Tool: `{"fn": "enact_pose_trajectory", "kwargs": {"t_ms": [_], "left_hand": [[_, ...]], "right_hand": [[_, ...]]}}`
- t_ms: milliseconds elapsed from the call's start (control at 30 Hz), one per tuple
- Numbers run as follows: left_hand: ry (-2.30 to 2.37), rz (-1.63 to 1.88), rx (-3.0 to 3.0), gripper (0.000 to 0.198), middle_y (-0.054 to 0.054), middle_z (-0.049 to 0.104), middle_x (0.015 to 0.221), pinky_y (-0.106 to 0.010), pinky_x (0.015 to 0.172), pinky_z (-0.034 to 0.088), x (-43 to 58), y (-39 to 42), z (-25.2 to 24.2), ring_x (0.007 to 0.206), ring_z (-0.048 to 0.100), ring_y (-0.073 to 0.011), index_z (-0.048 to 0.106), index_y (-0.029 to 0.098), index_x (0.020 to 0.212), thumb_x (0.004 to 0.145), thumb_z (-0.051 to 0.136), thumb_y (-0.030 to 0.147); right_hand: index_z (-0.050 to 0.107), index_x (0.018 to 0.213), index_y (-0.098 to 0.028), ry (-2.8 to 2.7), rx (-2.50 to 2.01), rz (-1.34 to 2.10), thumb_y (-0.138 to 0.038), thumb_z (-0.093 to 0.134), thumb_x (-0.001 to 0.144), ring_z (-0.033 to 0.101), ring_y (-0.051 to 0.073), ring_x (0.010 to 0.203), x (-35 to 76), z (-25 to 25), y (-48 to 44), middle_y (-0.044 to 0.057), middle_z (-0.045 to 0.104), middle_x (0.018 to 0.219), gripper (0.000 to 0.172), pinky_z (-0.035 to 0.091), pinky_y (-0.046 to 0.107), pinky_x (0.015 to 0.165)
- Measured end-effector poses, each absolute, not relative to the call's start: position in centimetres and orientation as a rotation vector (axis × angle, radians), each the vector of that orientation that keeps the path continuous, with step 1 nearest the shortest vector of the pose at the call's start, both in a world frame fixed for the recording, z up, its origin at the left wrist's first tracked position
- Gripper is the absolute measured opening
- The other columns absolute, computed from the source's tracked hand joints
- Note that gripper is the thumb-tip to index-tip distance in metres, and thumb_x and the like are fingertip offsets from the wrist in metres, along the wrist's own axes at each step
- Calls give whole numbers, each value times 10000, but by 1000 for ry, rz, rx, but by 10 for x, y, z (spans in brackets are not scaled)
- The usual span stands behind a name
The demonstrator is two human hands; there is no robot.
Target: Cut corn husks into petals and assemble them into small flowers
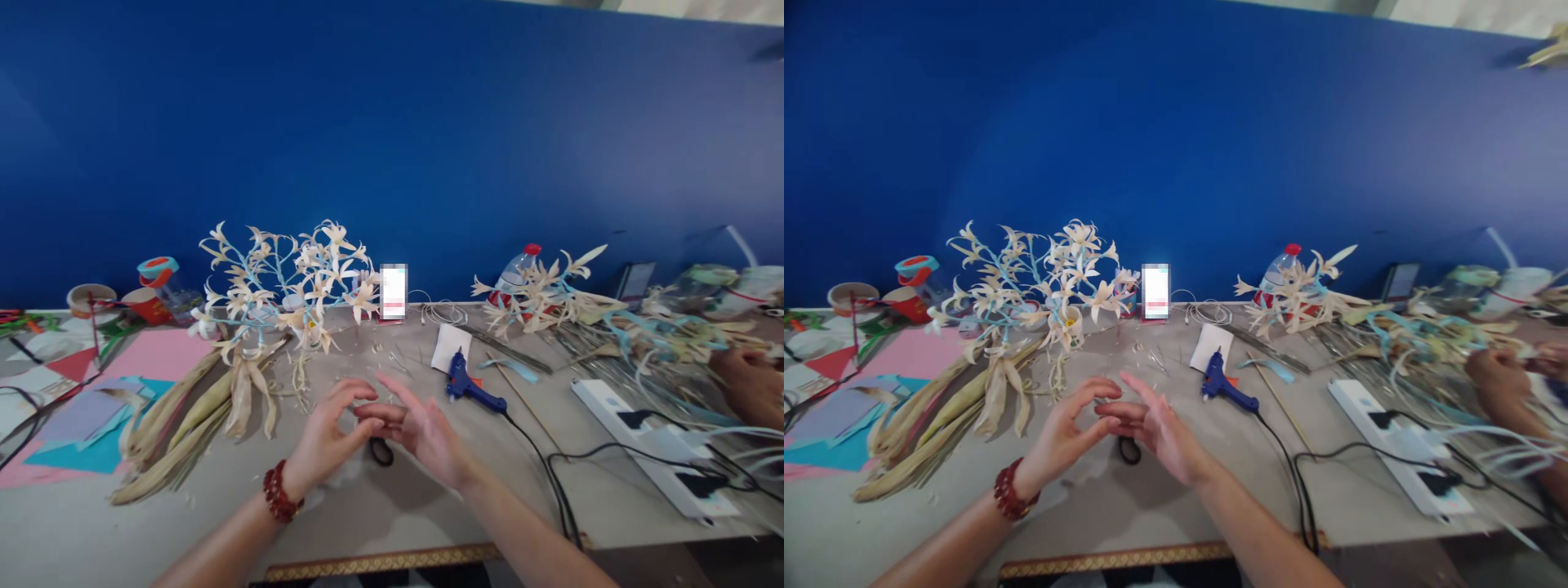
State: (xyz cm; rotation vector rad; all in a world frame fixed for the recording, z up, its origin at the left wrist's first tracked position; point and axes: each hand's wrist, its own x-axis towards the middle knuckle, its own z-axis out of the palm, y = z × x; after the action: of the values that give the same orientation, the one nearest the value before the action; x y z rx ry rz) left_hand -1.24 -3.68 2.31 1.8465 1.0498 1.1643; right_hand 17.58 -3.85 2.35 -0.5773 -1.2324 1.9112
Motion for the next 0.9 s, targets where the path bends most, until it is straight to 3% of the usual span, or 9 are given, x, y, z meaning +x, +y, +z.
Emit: {"fn": "enact_pose_trajectory", "kwargs": {"t_ms": [100, 367, 533, 700, 900], "left_hand": [[1085, 1074, 1834, 269, -81, 672, 1083, -363, 938, 441, -9, -39, 33, 1055, 589, -260, 696, 237, 1026, 762, 700, 292], [923, 854, 1249, 243, -70, 729, 943, -322, 778, 501, -7, -32, 38, 853, 657, -215, 718, 191, 1004, 843, 596, 327], [825, 690, 1345, 201, -18, 660, 648, -269, 581, 461, 2, -31, 36, 538, 582, -142, 688, 167, 897, 802, 659, 342], [1122, 1007, 1442, 143, 3, 609, 709, -257, 647, 462, 0, -28, 29, 664, 576, -140, 614, 174, 773, 829, 621, 306], [1229, 1335, 2192, 90, -54, 631, 898, -322, 794, 454, -8, -50, 25, 875, 581, -186, 621, 194, 929, 890, 541, 185]], "right_hand": [[239, 1484, -258, -1303, -495, 1923, -801, 371, 784, 502, 279, 1240, 179, 18, -40, 148, 587, 1291, 895, 311, 484, 1052], [70, 1517, -259, -1647, -321, 1838, -746, 395, 820, 586, 267, 1095, 190, 18, -43, 140, 637, 1167, 911, 372, 458, 962], [36, 1516, -256, -1599, -287, 1920, -751, 421, 805, 618, 261, 1021, 191, 14, -41, 138, 638, 1136, 948, 420, 436, 895], [95, 1508, -287, -1337, -235, 2073, -831, 373, 742, 632, 294, 1023, 190, 11, -37, 141, 653, 1135, 980, 391, 492, 935], [314, 1432, -315, -856, -298, 2140, -823, 169, 797, 590, 304, 1109, 188, 12, -32, 124, 494, 1372, 826, 402, 508, 943]]}}
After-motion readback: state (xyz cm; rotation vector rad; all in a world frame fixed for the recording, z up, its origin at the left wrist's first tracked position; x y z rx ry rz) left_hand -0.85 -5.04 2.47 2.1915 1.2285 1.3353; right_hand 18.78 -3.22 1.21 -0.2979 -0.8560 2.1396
